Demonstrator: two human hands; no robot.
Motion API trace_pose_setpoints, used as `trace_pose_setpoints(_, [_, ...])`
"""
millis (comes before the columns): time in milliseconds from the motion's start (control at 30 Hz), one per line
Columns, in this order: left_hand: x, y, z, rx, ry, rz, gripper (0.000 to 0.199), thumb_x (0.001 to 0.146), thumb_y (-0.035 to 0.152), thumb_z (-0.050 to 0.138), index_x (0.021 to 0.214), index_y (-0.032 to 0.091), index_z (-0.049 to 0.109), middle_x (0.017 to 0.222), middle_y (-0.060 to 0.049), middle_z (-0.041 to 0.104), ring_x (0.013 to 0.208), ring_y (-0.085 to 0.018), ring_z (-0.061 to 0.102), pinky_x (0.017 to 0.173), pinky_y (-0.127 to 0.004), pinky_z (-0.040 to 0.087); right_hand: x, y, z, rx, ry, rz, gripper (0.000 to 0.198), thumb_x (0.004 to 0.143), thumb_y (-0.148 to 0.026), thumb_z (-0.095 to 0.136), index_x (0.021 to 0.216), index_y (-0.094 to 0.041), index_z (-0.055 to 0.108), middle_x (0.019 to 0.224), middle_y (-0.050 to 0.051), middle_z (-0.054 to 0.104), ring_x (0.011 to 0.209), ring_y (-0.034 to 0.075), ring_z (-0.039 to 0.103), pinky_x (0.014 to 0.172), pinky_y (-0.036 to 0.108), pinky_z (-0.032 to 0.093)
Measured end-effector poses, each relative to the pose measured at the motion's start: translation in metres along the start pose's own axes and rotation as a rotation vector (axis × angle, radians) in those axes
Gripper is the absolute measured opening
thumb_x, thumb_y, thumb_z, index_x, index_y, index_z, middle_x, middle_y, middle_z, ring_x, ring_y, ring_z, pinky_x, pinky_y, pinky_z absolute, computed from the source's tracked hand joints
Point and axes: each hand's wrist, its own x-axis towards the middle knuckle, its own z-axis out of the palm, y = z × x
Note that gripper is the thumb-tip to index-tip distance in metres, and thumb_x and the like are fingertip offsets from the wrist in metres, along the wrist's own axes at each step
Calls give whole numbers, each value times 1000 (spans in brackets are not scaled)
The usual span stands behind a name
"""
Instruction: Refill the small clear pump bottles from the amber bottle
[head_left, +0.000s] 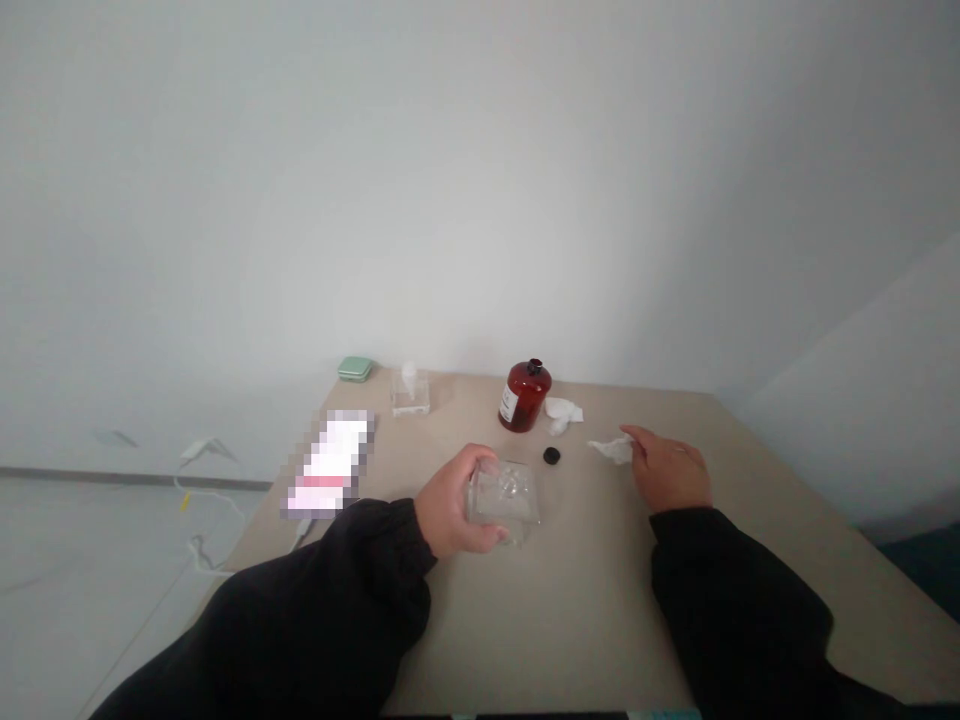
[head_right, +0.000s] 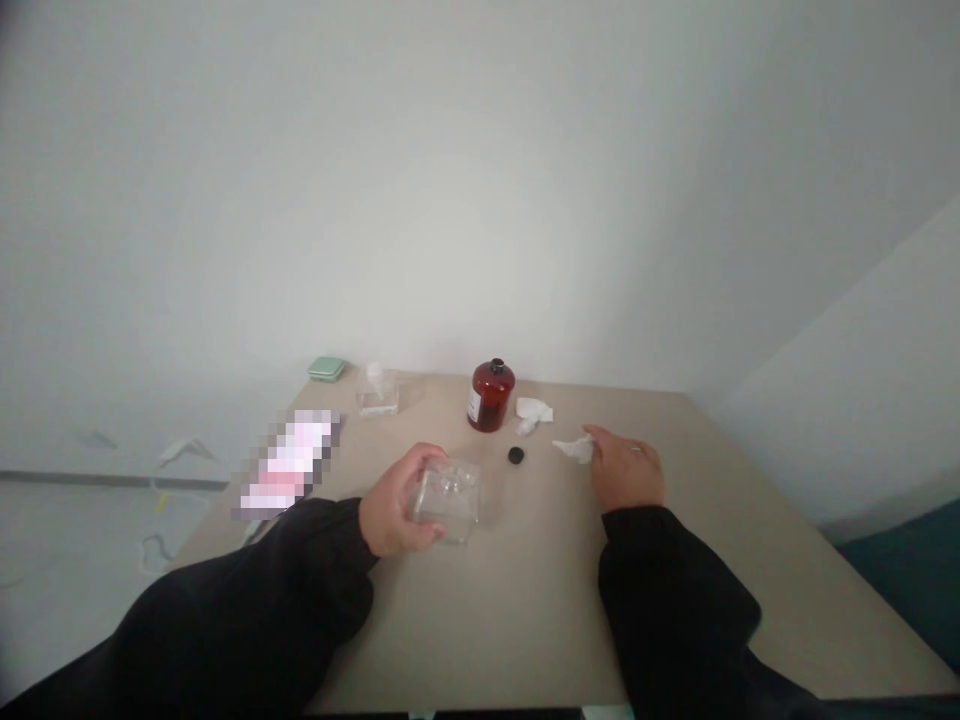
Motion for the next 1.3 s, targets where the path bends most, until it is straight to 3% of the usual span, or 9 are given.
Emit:
trace_pose_setpoints(67, [1, 0, 0, 10, 19, -7, 63, 54, 28, 74, 108, 19, 43, 90, -1, 53, 76, -17, 52, 68, -29, 44, 1, 0, 6, -11, -73, 51, 34, 88, -18, 42, 110, -18, 68, 105, 13, 73, 95, 28, 68, 85, 44, 46])
trace_pose_setpoints(233, [1, -1, 0, 25, 30, -17, 63, 55, 28, 73, 109, 19, 43, 93, -2, 54, 78, -18, 53, 69, -30, 45, 12, -31, 6, 36, 90, -123, 33, 88, -18, 44, 113, -21, 66, 133, 12, 58, 123, 31, 51, 102, 51, 33])
trace_pose_setpoints(500, [3, -2, 1, 74, 47, -26, 64, 55, 30, 72, 110, 19, 42, 92, -2, 54, 76, -18, 52, 69, -30, 43, 38, -67, 25, 86, -82, -318, 39, 84, -18, 52, 119, -31, 64, 146, 8, 44, 136, 36, 33, 107, 66, 15])
trace_pose_setpoints(733, [2, -5, 1, 108, 52, -18, 64, 54, 28, 73, 110, 20, 43, 94, -2, 53, 80, -19, 52, 72, -31, 43, 37, -61, 28, 97, -56, -371, 31, 89, -15, 48, 110, -27, 67, 138, 6, 54, 131, 32, 42, 108, 66, 7])
trace_pose_setpoints(867, [2, -3, 0, 94, 46, -18, 63, 55, 29, 73, 110, 20, 42, 91, -1, 54, 76, -17, 51, 69, -30, 42, 38, -58, 16, 192, 51, -338, 32, 94, -20, 42, 116, -26, 64, 125, 7, 65, 119, 28, 54, 111, 62, 6])
trace_pose_setpoints(1000, [3, -2, 0, 120, 55, -19, 64, 55, 28, 74, 110, 19, 43, 93, -2, 54, 78, -18, 52, 71, -31, 43, 26, -58, -26, 397, 266, -206, 30, 94, -31, 44, 115, -24, 64, 111, 8, 71, 106, 28, 62, 110, 60, 14])
trace_pose_setpoints(1100, [3, -3, 0, 125, 64, -8, 64, 54, 28, 75, 110, 19, 45, 94, -3, 55, 81, -20, 53, 73, -33, 44, 7, -66, -65, 740, 421, -69, 32, 93, -37, 48, 119, -25, 60, 112, 9, 69, 105, 28, 63, 103, 53, 36])
trace_pose_setpoints(1167, [2, -3, 0, 130, 65, 2, 64, 54, 28, 75, 110, 19, 45, 94, -3, 55, 82, -20, 53, 75, -33, 44, -4, -75, -84, 1031, 374, -28, 31, 94, -35, 47, 122, -27, 57, 113, 7, 68, 103, 26, 64, 93, 47, 47])
trace_pose_setpoints(1300, [2, -3, 1, 146, 79, 1, 66, 53, 26, 76, 110, 19, 45, 95, -4, 55, 84, -22, 53, 78, -36, 43, -14, -97, -97, 1364, 231, -100, 28, 93, -35, 50, 118, -27, 59, 112, 7, 69, 101, 24, 65, 89, 43, 52])
